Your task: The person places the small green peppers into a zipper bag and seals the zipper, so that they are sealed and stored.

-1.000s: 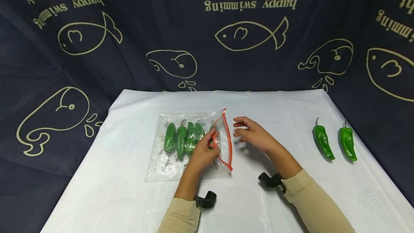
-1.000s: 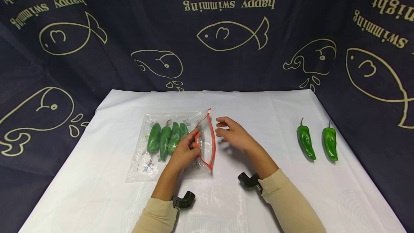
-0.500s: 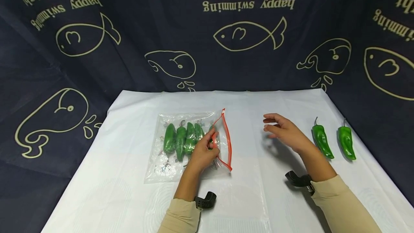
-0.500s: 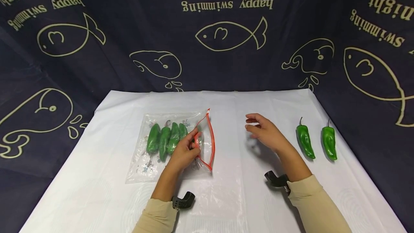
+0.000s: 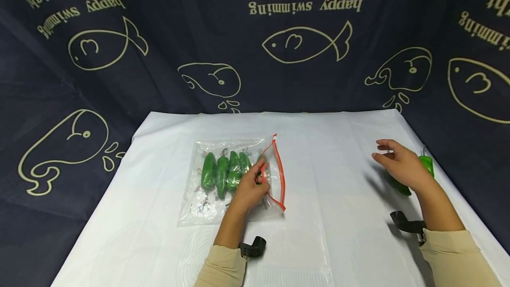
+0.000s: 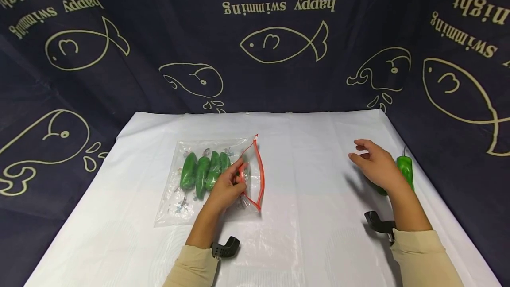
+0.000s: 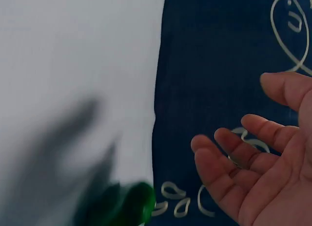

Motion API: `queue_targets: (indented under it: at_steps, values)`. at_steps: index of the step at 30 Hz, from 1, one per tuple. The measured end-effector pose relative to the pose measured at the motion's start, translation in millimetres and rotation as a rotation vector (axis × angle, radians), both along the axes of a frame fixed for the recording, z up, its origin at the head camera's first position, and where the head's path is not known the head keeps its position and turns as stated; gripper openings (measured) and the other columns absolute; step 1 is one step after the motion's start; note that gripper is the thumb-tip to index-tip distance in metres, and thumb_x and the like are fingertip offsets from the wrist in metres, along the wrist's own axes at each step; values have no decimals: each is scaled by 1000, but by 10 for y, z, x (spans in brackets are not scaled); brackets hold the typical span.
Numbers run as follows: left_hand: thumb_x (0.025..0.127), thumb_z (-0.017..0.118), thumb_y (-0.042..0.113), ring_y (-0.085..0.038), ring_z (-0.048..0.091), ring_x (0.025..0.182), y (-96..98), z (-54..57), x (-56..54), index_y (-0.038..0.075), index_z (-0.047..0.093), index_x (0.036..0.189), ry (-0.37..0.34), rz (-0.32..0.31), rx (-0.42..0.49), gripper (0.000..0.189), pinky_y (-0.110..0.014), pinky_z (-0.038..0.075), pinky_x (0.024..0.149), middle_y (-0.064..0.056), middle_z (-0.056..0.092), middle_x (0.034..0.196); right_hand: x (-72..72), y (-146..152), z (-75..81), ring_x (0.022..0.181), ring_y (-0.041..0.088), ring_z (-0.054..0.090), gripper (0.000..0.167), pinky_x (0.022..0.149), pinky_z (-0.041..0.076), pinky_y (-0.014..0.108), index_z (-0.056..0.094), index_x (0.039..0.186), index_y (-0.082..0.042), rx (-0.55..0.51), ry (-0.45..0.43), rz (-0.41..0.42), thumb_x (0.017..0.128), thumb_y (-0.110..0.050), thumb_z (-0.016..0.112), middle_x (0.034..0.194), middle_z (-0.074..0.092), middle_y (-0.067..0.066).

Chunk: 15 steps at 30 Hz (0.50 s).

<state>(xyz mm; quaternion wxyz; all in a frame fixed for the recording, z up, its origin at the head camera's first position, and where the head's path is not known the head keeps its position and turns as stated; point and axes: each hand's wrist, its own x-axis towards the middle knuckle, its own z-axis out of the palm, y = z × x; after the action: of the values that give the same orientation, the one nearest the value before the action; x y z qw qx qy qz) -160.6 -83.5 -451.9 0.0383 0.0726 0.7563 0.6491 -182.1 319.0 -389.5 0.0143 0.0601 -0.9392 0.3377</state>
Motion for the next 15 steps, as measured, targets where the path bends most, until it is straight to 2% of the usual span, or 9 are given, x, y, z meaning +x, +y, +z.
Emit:
queue_targets:
  at_steps: [3, 5, 9, 15]
  values:
    - [74, 54, -7, -12, 51, 74, 0, -1, 1, 6, 39, 152, 0, 3, -11, 81, -20, 44, 59, -13, 57, 138, -11, 144, -30, 114, 54, 52, 59, 82, 50, 52, 41, 141, 10, 85, -4, -20, 102, -32, 53, 133, 48, 36]
    - [74, 54, -7, -12, 50, 74, 0, -5, -1, 6, 39, 152, 0, 7, -14, 81, -21, 43, 59, -13, 58, 136, -27, 224, -56, 115, 56, 50, 60, 85, 46, 62, 39, 140, 12, 105, -32, -17, 102, -31, 53, 134, 45, 39]
    - [74, 55, -7, -13, 50, 73, 1, -6, -1, 6, 39, 152, 2, 8, -15, 81, -20, 43, 59, -14, 58, 137, -71, 368, -115, 115, 56, 49, 62, 87, 44, 64, 36, 141, 14, 140, -78, -4, 102, -31, 53, 136, 40, 41]
    - [73, 55, -8, -13, 49, 74, 5, -3, -3, 5, 39, 152, 1, 5, -13, 82, -20, 43, 58, -15, 58, 136, -127, 519, -170, 114, 59, 47, 63, 86, 44, 65, 35, 140, 16, 201, -78, -4, 100, -29, 55, 135, 39, 42]
